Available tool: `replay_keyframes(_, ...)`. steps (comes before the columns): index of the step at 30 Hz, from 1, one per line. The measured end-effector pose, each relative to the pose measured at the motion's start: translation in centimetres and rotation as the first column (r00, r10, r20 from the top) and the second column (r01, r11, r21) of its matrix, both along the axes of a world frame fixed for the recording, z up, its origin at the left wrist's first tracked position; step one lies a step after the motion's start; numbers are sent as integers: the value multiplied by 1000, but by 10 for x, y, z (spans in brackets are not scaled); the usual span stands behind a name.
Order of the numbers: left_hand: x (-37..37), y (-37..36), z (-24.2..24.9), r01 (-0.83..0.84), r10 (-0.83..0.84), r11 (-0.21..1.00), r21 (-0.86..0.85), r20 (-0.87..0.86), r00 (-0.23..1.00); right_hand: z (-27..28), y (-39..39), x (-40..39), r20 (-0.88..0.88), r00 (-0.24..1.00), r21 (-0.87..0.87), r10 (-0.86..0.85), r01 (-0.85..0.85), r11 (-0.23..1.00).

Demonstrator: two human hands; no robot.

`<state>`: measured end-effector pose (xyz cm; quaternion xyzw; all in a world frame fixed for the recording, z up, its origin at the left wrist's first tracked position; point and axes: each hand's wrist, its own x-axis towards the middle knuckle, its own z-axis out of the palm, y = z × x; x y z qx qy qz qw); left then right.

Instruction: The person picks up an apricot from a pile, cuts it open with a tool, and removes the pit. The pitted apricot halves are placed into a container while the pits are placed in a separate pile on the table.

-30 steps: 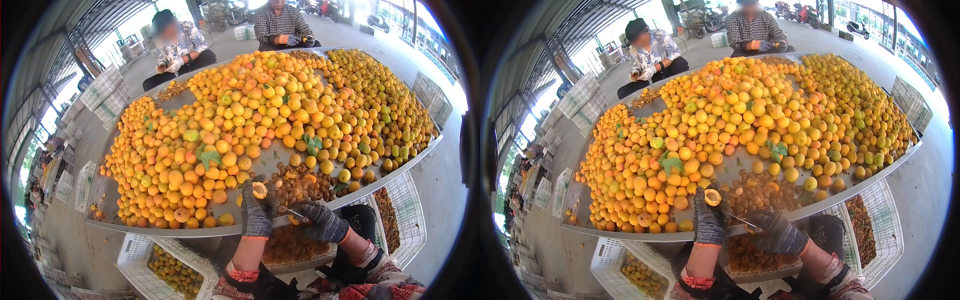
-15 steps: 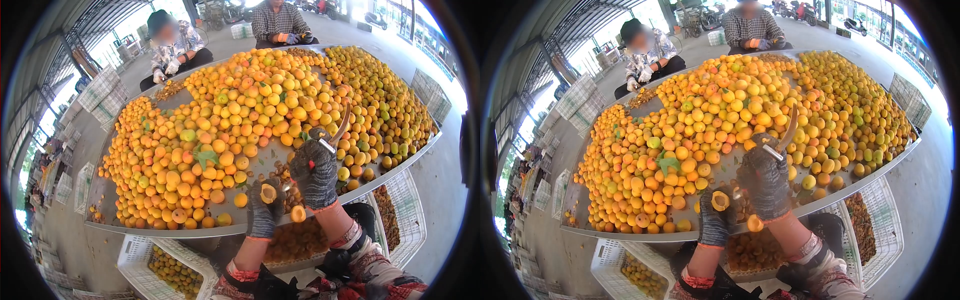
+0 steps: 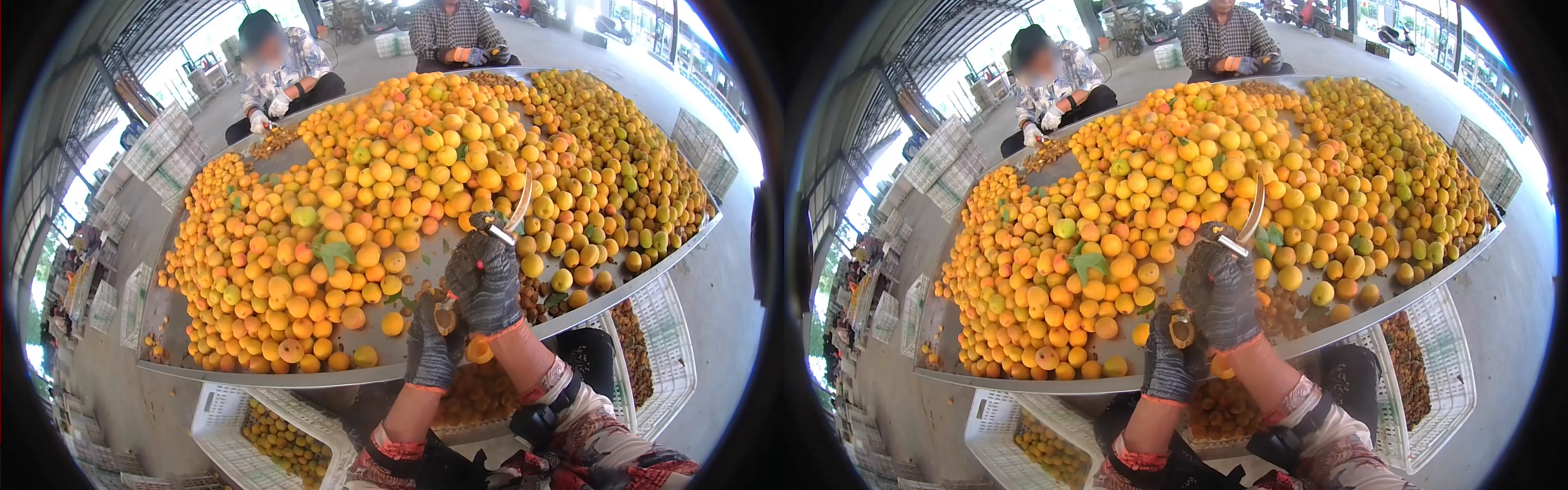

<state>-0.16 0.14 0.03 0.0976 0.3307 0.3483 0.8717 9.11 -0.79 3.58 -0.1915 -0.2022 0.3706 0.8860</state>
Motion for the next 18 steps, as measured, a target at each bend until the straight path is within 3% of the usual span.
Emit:
replay_keyframes(2, -5, 4, 7, 62, -59, 997, 55, -61, 996, 0, 3, 4, -62, 996, 28, 71, -70, 997)
replay_keyframes(4, -3, 7, 11, 146, -141, 989, 19, -157, 977, -3, 3, 10, -141, 945, 32, 294, -292, 956)
replay_keyframes(8, 2, 14, 8, 85, -79, 996, 20, -202, 976, -11, 12, 12, -316, 915, -34, 250, -275, 961)
replay_keyframes(10, -2, 18, 1, 180, -174, 983, 20, -162, 971, -20, 16, 17, -366, 878, 48, 309, -315, 948)
replay_keyframes(13, 2, 21, 0, 121, -127, 992, -47, -179, 976, -18, 21, 15, -321, 927, -60, 193, -224, 973)
replay_keyframes(17, 3, 26, -1, 77, -81, 996, -43, -105, 991, -14, 20, 25, -257, 936, -10, 242, -253, 967)
replay_keyframes(18, 9, 28, -4, -81, 71, 991, -107, -92, 993, -10, 18, 27, -142, 960, -15, 240, -245, 970)
